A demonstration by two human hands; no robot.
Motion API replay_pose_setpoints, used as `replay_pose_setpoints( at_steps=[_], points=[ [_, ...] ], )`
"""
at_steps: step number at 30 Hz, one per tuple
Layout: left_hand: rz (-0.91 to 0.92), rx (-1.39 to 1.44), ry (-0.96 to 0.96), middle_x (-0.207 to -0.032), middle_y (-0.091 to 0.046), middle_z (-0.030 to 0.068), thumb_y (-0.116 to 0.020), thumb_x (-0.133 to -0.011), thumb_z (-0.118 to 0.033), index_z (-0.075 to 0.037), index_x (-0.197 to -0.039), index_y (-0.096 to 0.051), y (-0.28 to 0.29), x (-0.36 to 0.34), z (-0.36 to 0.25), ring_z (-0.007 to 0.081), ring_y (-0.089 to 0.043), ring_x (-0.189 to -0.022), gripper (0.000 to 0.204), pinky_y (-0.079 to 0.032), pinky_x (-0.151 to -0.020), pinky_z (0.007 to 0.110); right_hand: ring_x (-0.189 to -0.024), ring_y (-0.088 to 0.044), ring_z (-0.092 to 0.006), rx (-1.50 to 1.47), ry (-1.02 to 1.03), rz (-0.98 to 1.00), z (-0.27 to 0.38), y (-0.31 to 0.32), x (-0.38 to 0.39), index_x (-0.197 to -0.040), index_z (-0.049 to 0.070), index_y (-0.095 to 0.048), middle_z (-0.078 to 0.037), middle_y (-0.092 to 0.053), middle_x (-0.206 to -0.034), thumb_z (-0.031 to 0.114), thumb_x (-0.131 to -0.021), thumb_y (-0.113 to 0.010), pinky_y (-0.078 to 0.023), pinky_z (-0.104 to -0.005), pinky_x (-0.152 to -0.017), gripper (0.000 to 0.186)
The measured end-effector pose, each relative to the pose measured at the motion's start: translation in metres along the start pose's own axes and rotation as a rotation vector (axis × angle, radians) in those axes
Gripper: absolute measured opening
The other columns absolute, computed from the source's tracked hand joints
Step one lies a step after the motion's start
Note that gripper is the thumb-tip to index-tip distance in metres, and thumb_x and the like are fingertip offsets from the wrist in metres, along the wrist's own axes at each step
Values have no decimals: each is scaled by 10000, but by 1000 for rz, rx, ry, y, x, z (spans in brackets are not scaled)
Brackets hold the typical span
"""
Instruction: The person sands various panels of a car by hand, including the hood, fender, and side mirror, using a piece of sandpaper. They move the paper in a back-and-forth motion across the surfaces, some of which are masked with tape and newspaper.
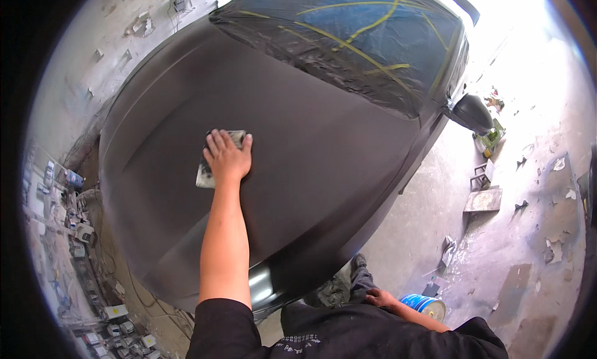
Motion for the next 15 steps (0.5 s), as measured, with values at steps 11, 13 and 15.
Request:
replay_pose_setpoints(
  at_steps=[11, 13, 15],
  points=[
    [38, 0, -396, -1613, -138, 179, -300, -946, -675, 20, -1522, -211, -37, 1, -310, 303, -83, -1505, 907, -70, -1211, 429, -988, -683, -272, -420, -126, -62, -127, 107, -39, -1244, -9, -600, -190, -697, -1085, 289, -924, -569, -518, -365, -876, 439],
    [42, 4, -517, -1610, -148, 181, -318, -948, -667, 23, -1518, -218, -40, 23, -354, 307, -87, -1504, 901, -76, -1211, 426, -951, -692, -253, -470, -149, -15, -123, 119, -29, -1259, -26, -581, -189, -701, -1064, 270, -929, -567, -525, -351, -851, 443],
    [45, 8, -655, -1605, -168, 181, -330, -944, -669, 27, -1512, -232, -46, 52, -386, 305, -98, -1502, 904, -86, -1211, 424, -938, -693, -237, -435, -162, -8, -113, 126, -23, -1270, -36, -566, -191, -700, -1052, 259, -935, -564, -527, -342, -838, 447]
  ],
)
Point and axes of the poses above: each hand's wrist, its own x-axis away from the middle knuckle, its own y-axis out of the back of the hand, z = x × y, the point moved 5 cm from there along -x, towards the middle knuckle
